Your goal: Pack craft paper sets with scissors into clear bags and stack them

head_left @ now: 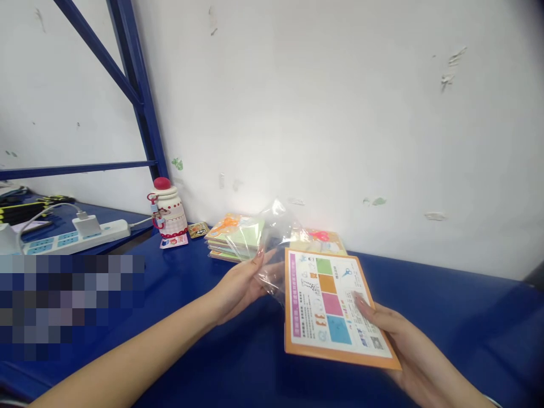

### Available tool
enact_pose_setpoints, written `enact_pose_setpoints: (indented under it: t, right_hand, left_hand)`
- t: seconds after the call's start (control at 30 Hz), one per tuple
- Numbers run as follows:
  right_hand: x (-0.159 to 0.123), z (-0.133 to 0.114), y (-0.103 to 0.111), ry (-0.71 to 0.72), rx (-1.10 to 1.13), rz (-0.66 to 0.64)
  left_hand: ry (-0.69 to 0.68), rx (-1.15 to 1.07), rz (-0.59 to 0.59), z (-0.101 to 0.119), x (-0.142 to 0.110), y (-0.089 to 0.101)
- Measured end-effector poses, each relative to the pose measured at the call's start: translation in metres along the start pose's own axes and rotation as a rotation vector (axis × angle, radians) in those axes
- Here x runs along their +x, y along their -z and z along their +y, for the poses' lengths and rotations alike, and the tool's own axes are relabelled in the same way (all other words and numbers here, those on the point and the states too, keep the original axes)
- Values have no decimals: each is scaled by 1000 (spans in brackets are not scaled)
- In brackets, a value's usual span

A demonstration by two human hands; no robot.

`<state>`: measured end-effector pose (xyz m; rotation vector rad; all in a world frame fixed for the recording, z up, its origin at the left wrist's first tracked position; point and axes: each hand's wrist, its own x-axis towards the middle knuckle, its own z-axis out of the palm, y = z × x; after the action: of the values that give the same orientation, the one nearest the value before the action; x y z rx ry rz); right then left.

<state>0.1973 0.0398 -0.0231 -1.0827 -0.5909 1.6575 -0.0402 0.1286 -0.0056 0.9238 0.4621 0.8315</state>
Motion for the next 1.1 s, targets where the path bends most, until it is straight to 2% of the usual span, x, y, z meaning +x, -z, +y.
enact_pose_setpoints:
  t: [0.17,0.27,0.5,0.7,1.1]
  right_hand:
    - [3,-9,1,-14,79,209]
    - [4,-13,4,-26,122,274]
    - [6,-11,5,24,85,204]
    - [6,-8,3,107,19,220]
    - [2,-11,4,202,27,230]
  left_hand:
    - [52,27,-21,1,-1,5]
    - [73,43,-64,0,-1,7]
    - [202,55,-125,1,-4,5]
    - [262,105,-190,1,-7,3]
    - [216,0,-240,-9,-6,5]
